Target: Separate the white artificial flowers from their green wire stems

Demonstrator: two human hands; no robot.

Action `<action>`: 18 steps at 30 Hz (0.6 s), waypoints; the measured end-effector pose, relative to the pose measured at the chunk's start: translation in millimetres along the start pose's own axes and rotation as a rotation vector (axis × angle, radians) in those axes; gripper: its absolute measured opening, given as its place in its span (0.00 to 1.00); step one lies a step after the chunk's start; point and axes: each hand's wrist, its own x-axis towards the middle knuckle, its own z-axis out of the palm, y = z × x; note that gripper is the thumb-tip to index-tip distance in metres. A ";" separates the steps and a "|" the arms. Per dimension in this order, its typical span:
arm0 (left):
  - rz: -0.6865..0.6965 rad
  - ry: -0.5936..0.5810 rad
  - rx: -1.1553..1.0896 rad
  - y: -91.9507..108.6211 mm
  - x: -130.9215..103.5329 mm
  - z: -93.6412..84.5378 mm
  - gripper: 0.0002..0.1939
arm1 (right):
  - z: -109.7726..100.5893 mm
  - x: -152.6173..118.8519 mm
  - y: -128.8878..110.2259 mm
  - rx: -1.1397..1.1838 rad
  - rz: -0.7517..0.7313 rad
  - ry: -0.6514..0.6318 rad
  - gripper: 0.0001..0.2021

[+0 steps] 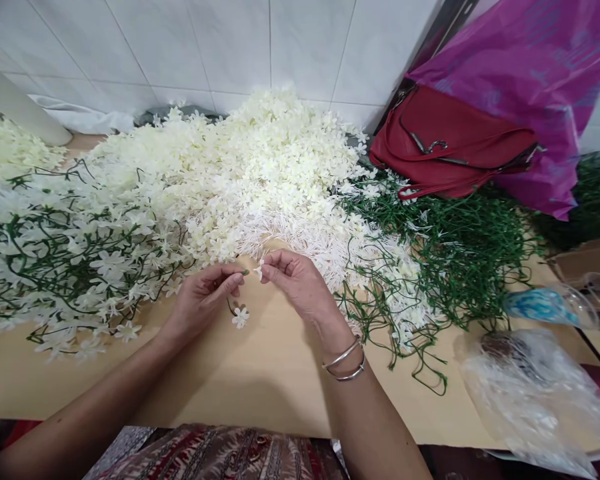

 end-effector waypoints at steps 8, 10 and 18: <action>0.039 0.002 0.065 -2.6 -2.5 0.6 0.11 | 5.8 2.7 9.3 0.013 0.021 -0.028 0.18; 0.046 -0.004 0.073 -2.5 -2.6 0.6 0.11 | 6.0 2.8 9.4 -0.003 0.019 -0.026 0.17; 0.064 -0.004 0.136 -1.7 -4.0 2.0 0.10 | 8.5 2.1 10.3 -0.082 0.008 -0.009 0.16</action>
